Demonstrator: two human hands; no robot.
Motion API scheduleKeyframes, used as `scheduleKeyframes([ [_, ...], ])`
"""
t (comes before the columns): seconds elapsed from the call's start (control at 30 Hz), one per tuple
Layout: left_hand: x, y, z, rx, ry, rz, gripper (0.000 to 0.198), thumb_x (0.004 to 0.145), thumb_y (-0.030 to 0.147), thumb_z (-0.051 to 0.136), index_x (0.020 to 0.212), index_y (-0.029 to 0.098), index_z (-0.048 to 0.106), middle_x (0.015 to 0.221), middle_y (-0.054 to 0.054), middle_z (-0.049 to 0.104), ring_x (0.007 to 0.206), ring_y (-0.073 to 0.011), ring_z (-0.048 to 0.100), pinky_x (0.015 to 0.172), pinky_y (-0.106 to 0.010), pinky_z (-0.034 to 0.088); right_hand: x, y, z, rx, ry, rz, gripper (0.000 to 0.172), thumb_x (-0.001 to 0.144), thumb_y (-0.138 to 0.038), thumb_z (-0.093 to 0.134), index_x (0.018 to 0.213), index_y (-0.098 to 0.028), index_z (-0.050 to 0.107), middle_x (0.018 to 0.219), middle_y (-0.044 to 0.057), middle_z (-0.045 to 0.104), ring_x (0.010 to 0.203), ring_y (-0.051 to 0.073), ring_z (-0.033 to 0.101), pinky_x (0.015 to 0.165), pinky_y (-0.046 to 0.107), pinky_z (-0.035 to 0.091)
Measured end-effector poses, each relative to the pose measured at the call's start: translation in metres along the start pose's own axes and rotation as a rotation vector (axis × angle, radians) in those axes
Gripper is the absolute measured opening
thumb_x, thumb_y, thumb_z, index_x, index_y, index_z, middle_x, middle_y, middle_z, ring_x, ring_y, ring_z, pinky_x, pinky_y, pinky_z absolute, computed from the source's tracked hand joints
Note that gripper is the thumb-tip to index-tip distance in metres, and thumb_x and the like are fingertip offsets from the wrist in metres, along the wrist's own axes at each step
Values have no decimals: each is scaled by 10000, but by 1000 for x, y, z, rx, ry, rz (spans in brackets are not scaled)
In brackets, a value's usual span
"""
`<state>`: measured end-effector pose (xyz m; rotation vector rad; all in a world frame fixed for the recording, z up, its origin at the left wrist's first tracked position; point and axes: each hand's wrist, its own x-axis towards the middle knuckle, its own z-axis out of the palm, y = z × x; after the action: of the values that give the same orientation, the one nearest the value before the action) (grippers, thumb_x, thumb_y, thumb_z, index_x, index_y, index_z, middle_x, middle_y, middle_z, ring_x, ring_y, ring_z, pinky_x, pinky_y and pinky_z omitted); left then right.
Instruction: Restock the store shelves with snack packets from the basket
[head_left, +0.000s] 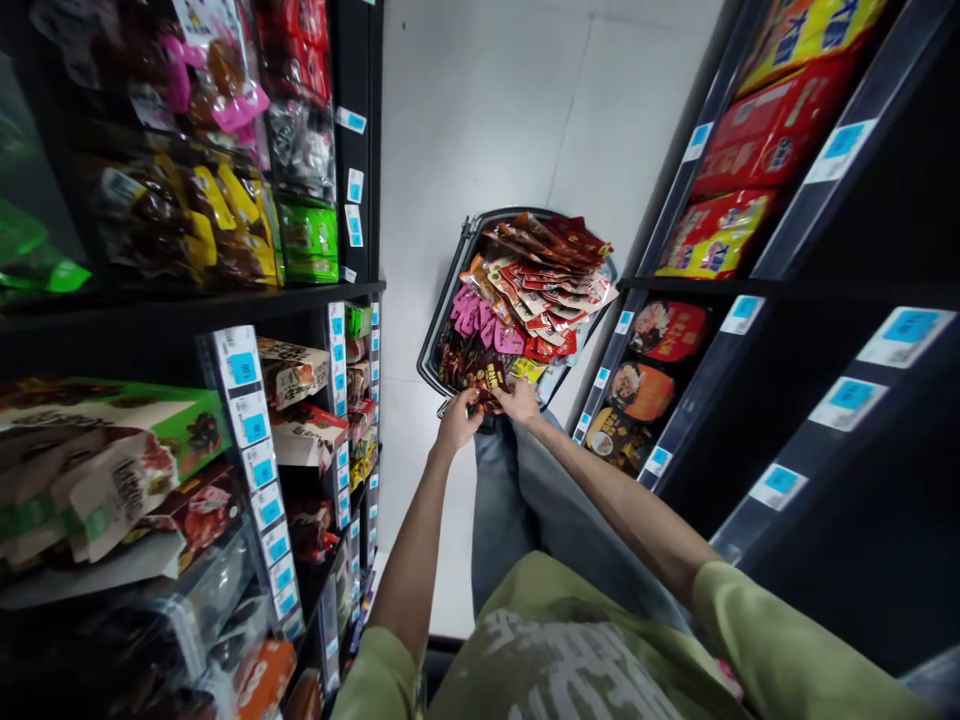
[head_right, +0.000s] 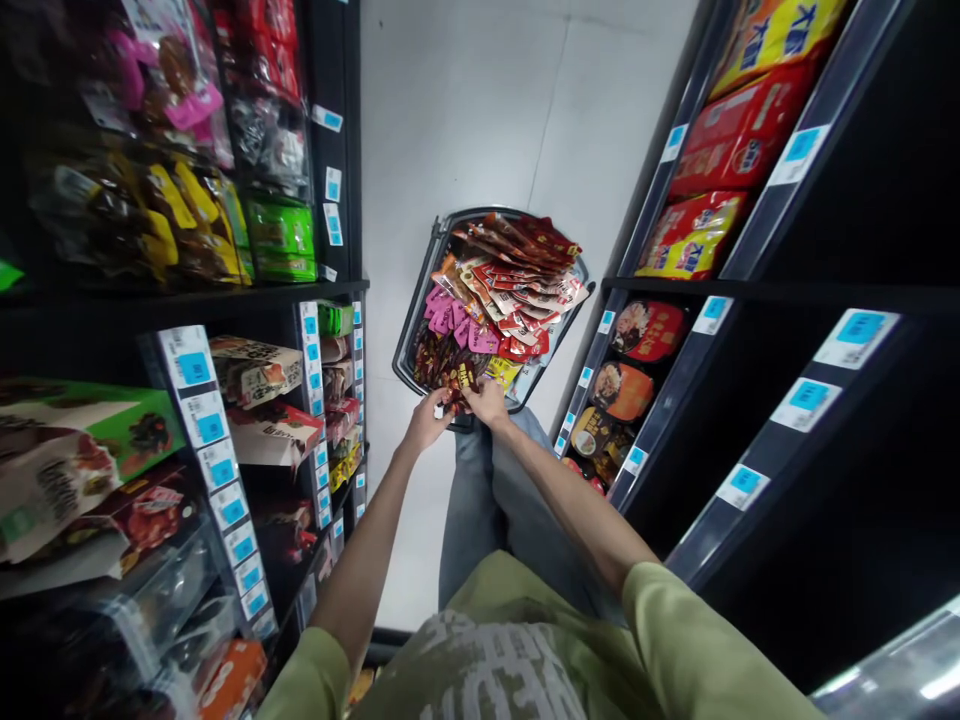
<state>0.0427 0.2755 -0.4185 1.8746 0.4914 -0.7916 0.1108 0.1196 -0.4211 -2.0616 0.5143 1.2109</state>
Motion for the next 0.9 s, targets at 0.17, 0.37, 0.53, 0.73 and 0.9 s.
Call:
scheduleKeyframes([
  [0.17,-23,-31,-13,-102,-44,-203,501,786,161,684,1275,176,577,1130,-115,707,1000,-226,683,924,-398,544,-26,20,-21,30,-53,-42,253,859,-334,494,893,-140,654,744,64,724,511,154,633,477,231,478],
  [0.37,-53,-34,-28,-289,-24,-177,744,639,222,842,1323,201,548,1325,-148,622,1250,-284,572,1050,-466,452,-53,7,-50,-173,-400,-314,231,707,-319,653,562,-187,532,488,-54,501,497,98,463,485,200,329],
  [0.53,-75,-8,-21,-697,-369,-191,852,489,213,924,1278,187,602,1343,-165,618,1262,-327,564,1066,-472,437,-79,-11,-50,-223,-784,-579,191,709,-305,640,608,-176,541,537,-80,429,527,76,357,490,206,256],
  [0.73,-120,40,22,-1078,-332,-229,688,548,284,923,1168,127,668,1065,-135,750,1000,-303,698,947,-427,522,-109,-3,-52,97,-338,-511,147,716,-309,574,636,-198,518,586,-59,464,571,105,404,542,221,330],
  [0.9,-184,113,62,-1135,97,-272,605,607,425,882,1092,117,694,1073,-156,749,940,-284,718,901,-406,550,-173,10,-75,341,-60,-393,277,692,-458,713,685,-203,604,685,-5,621,679,176,560,677,284,465],
])
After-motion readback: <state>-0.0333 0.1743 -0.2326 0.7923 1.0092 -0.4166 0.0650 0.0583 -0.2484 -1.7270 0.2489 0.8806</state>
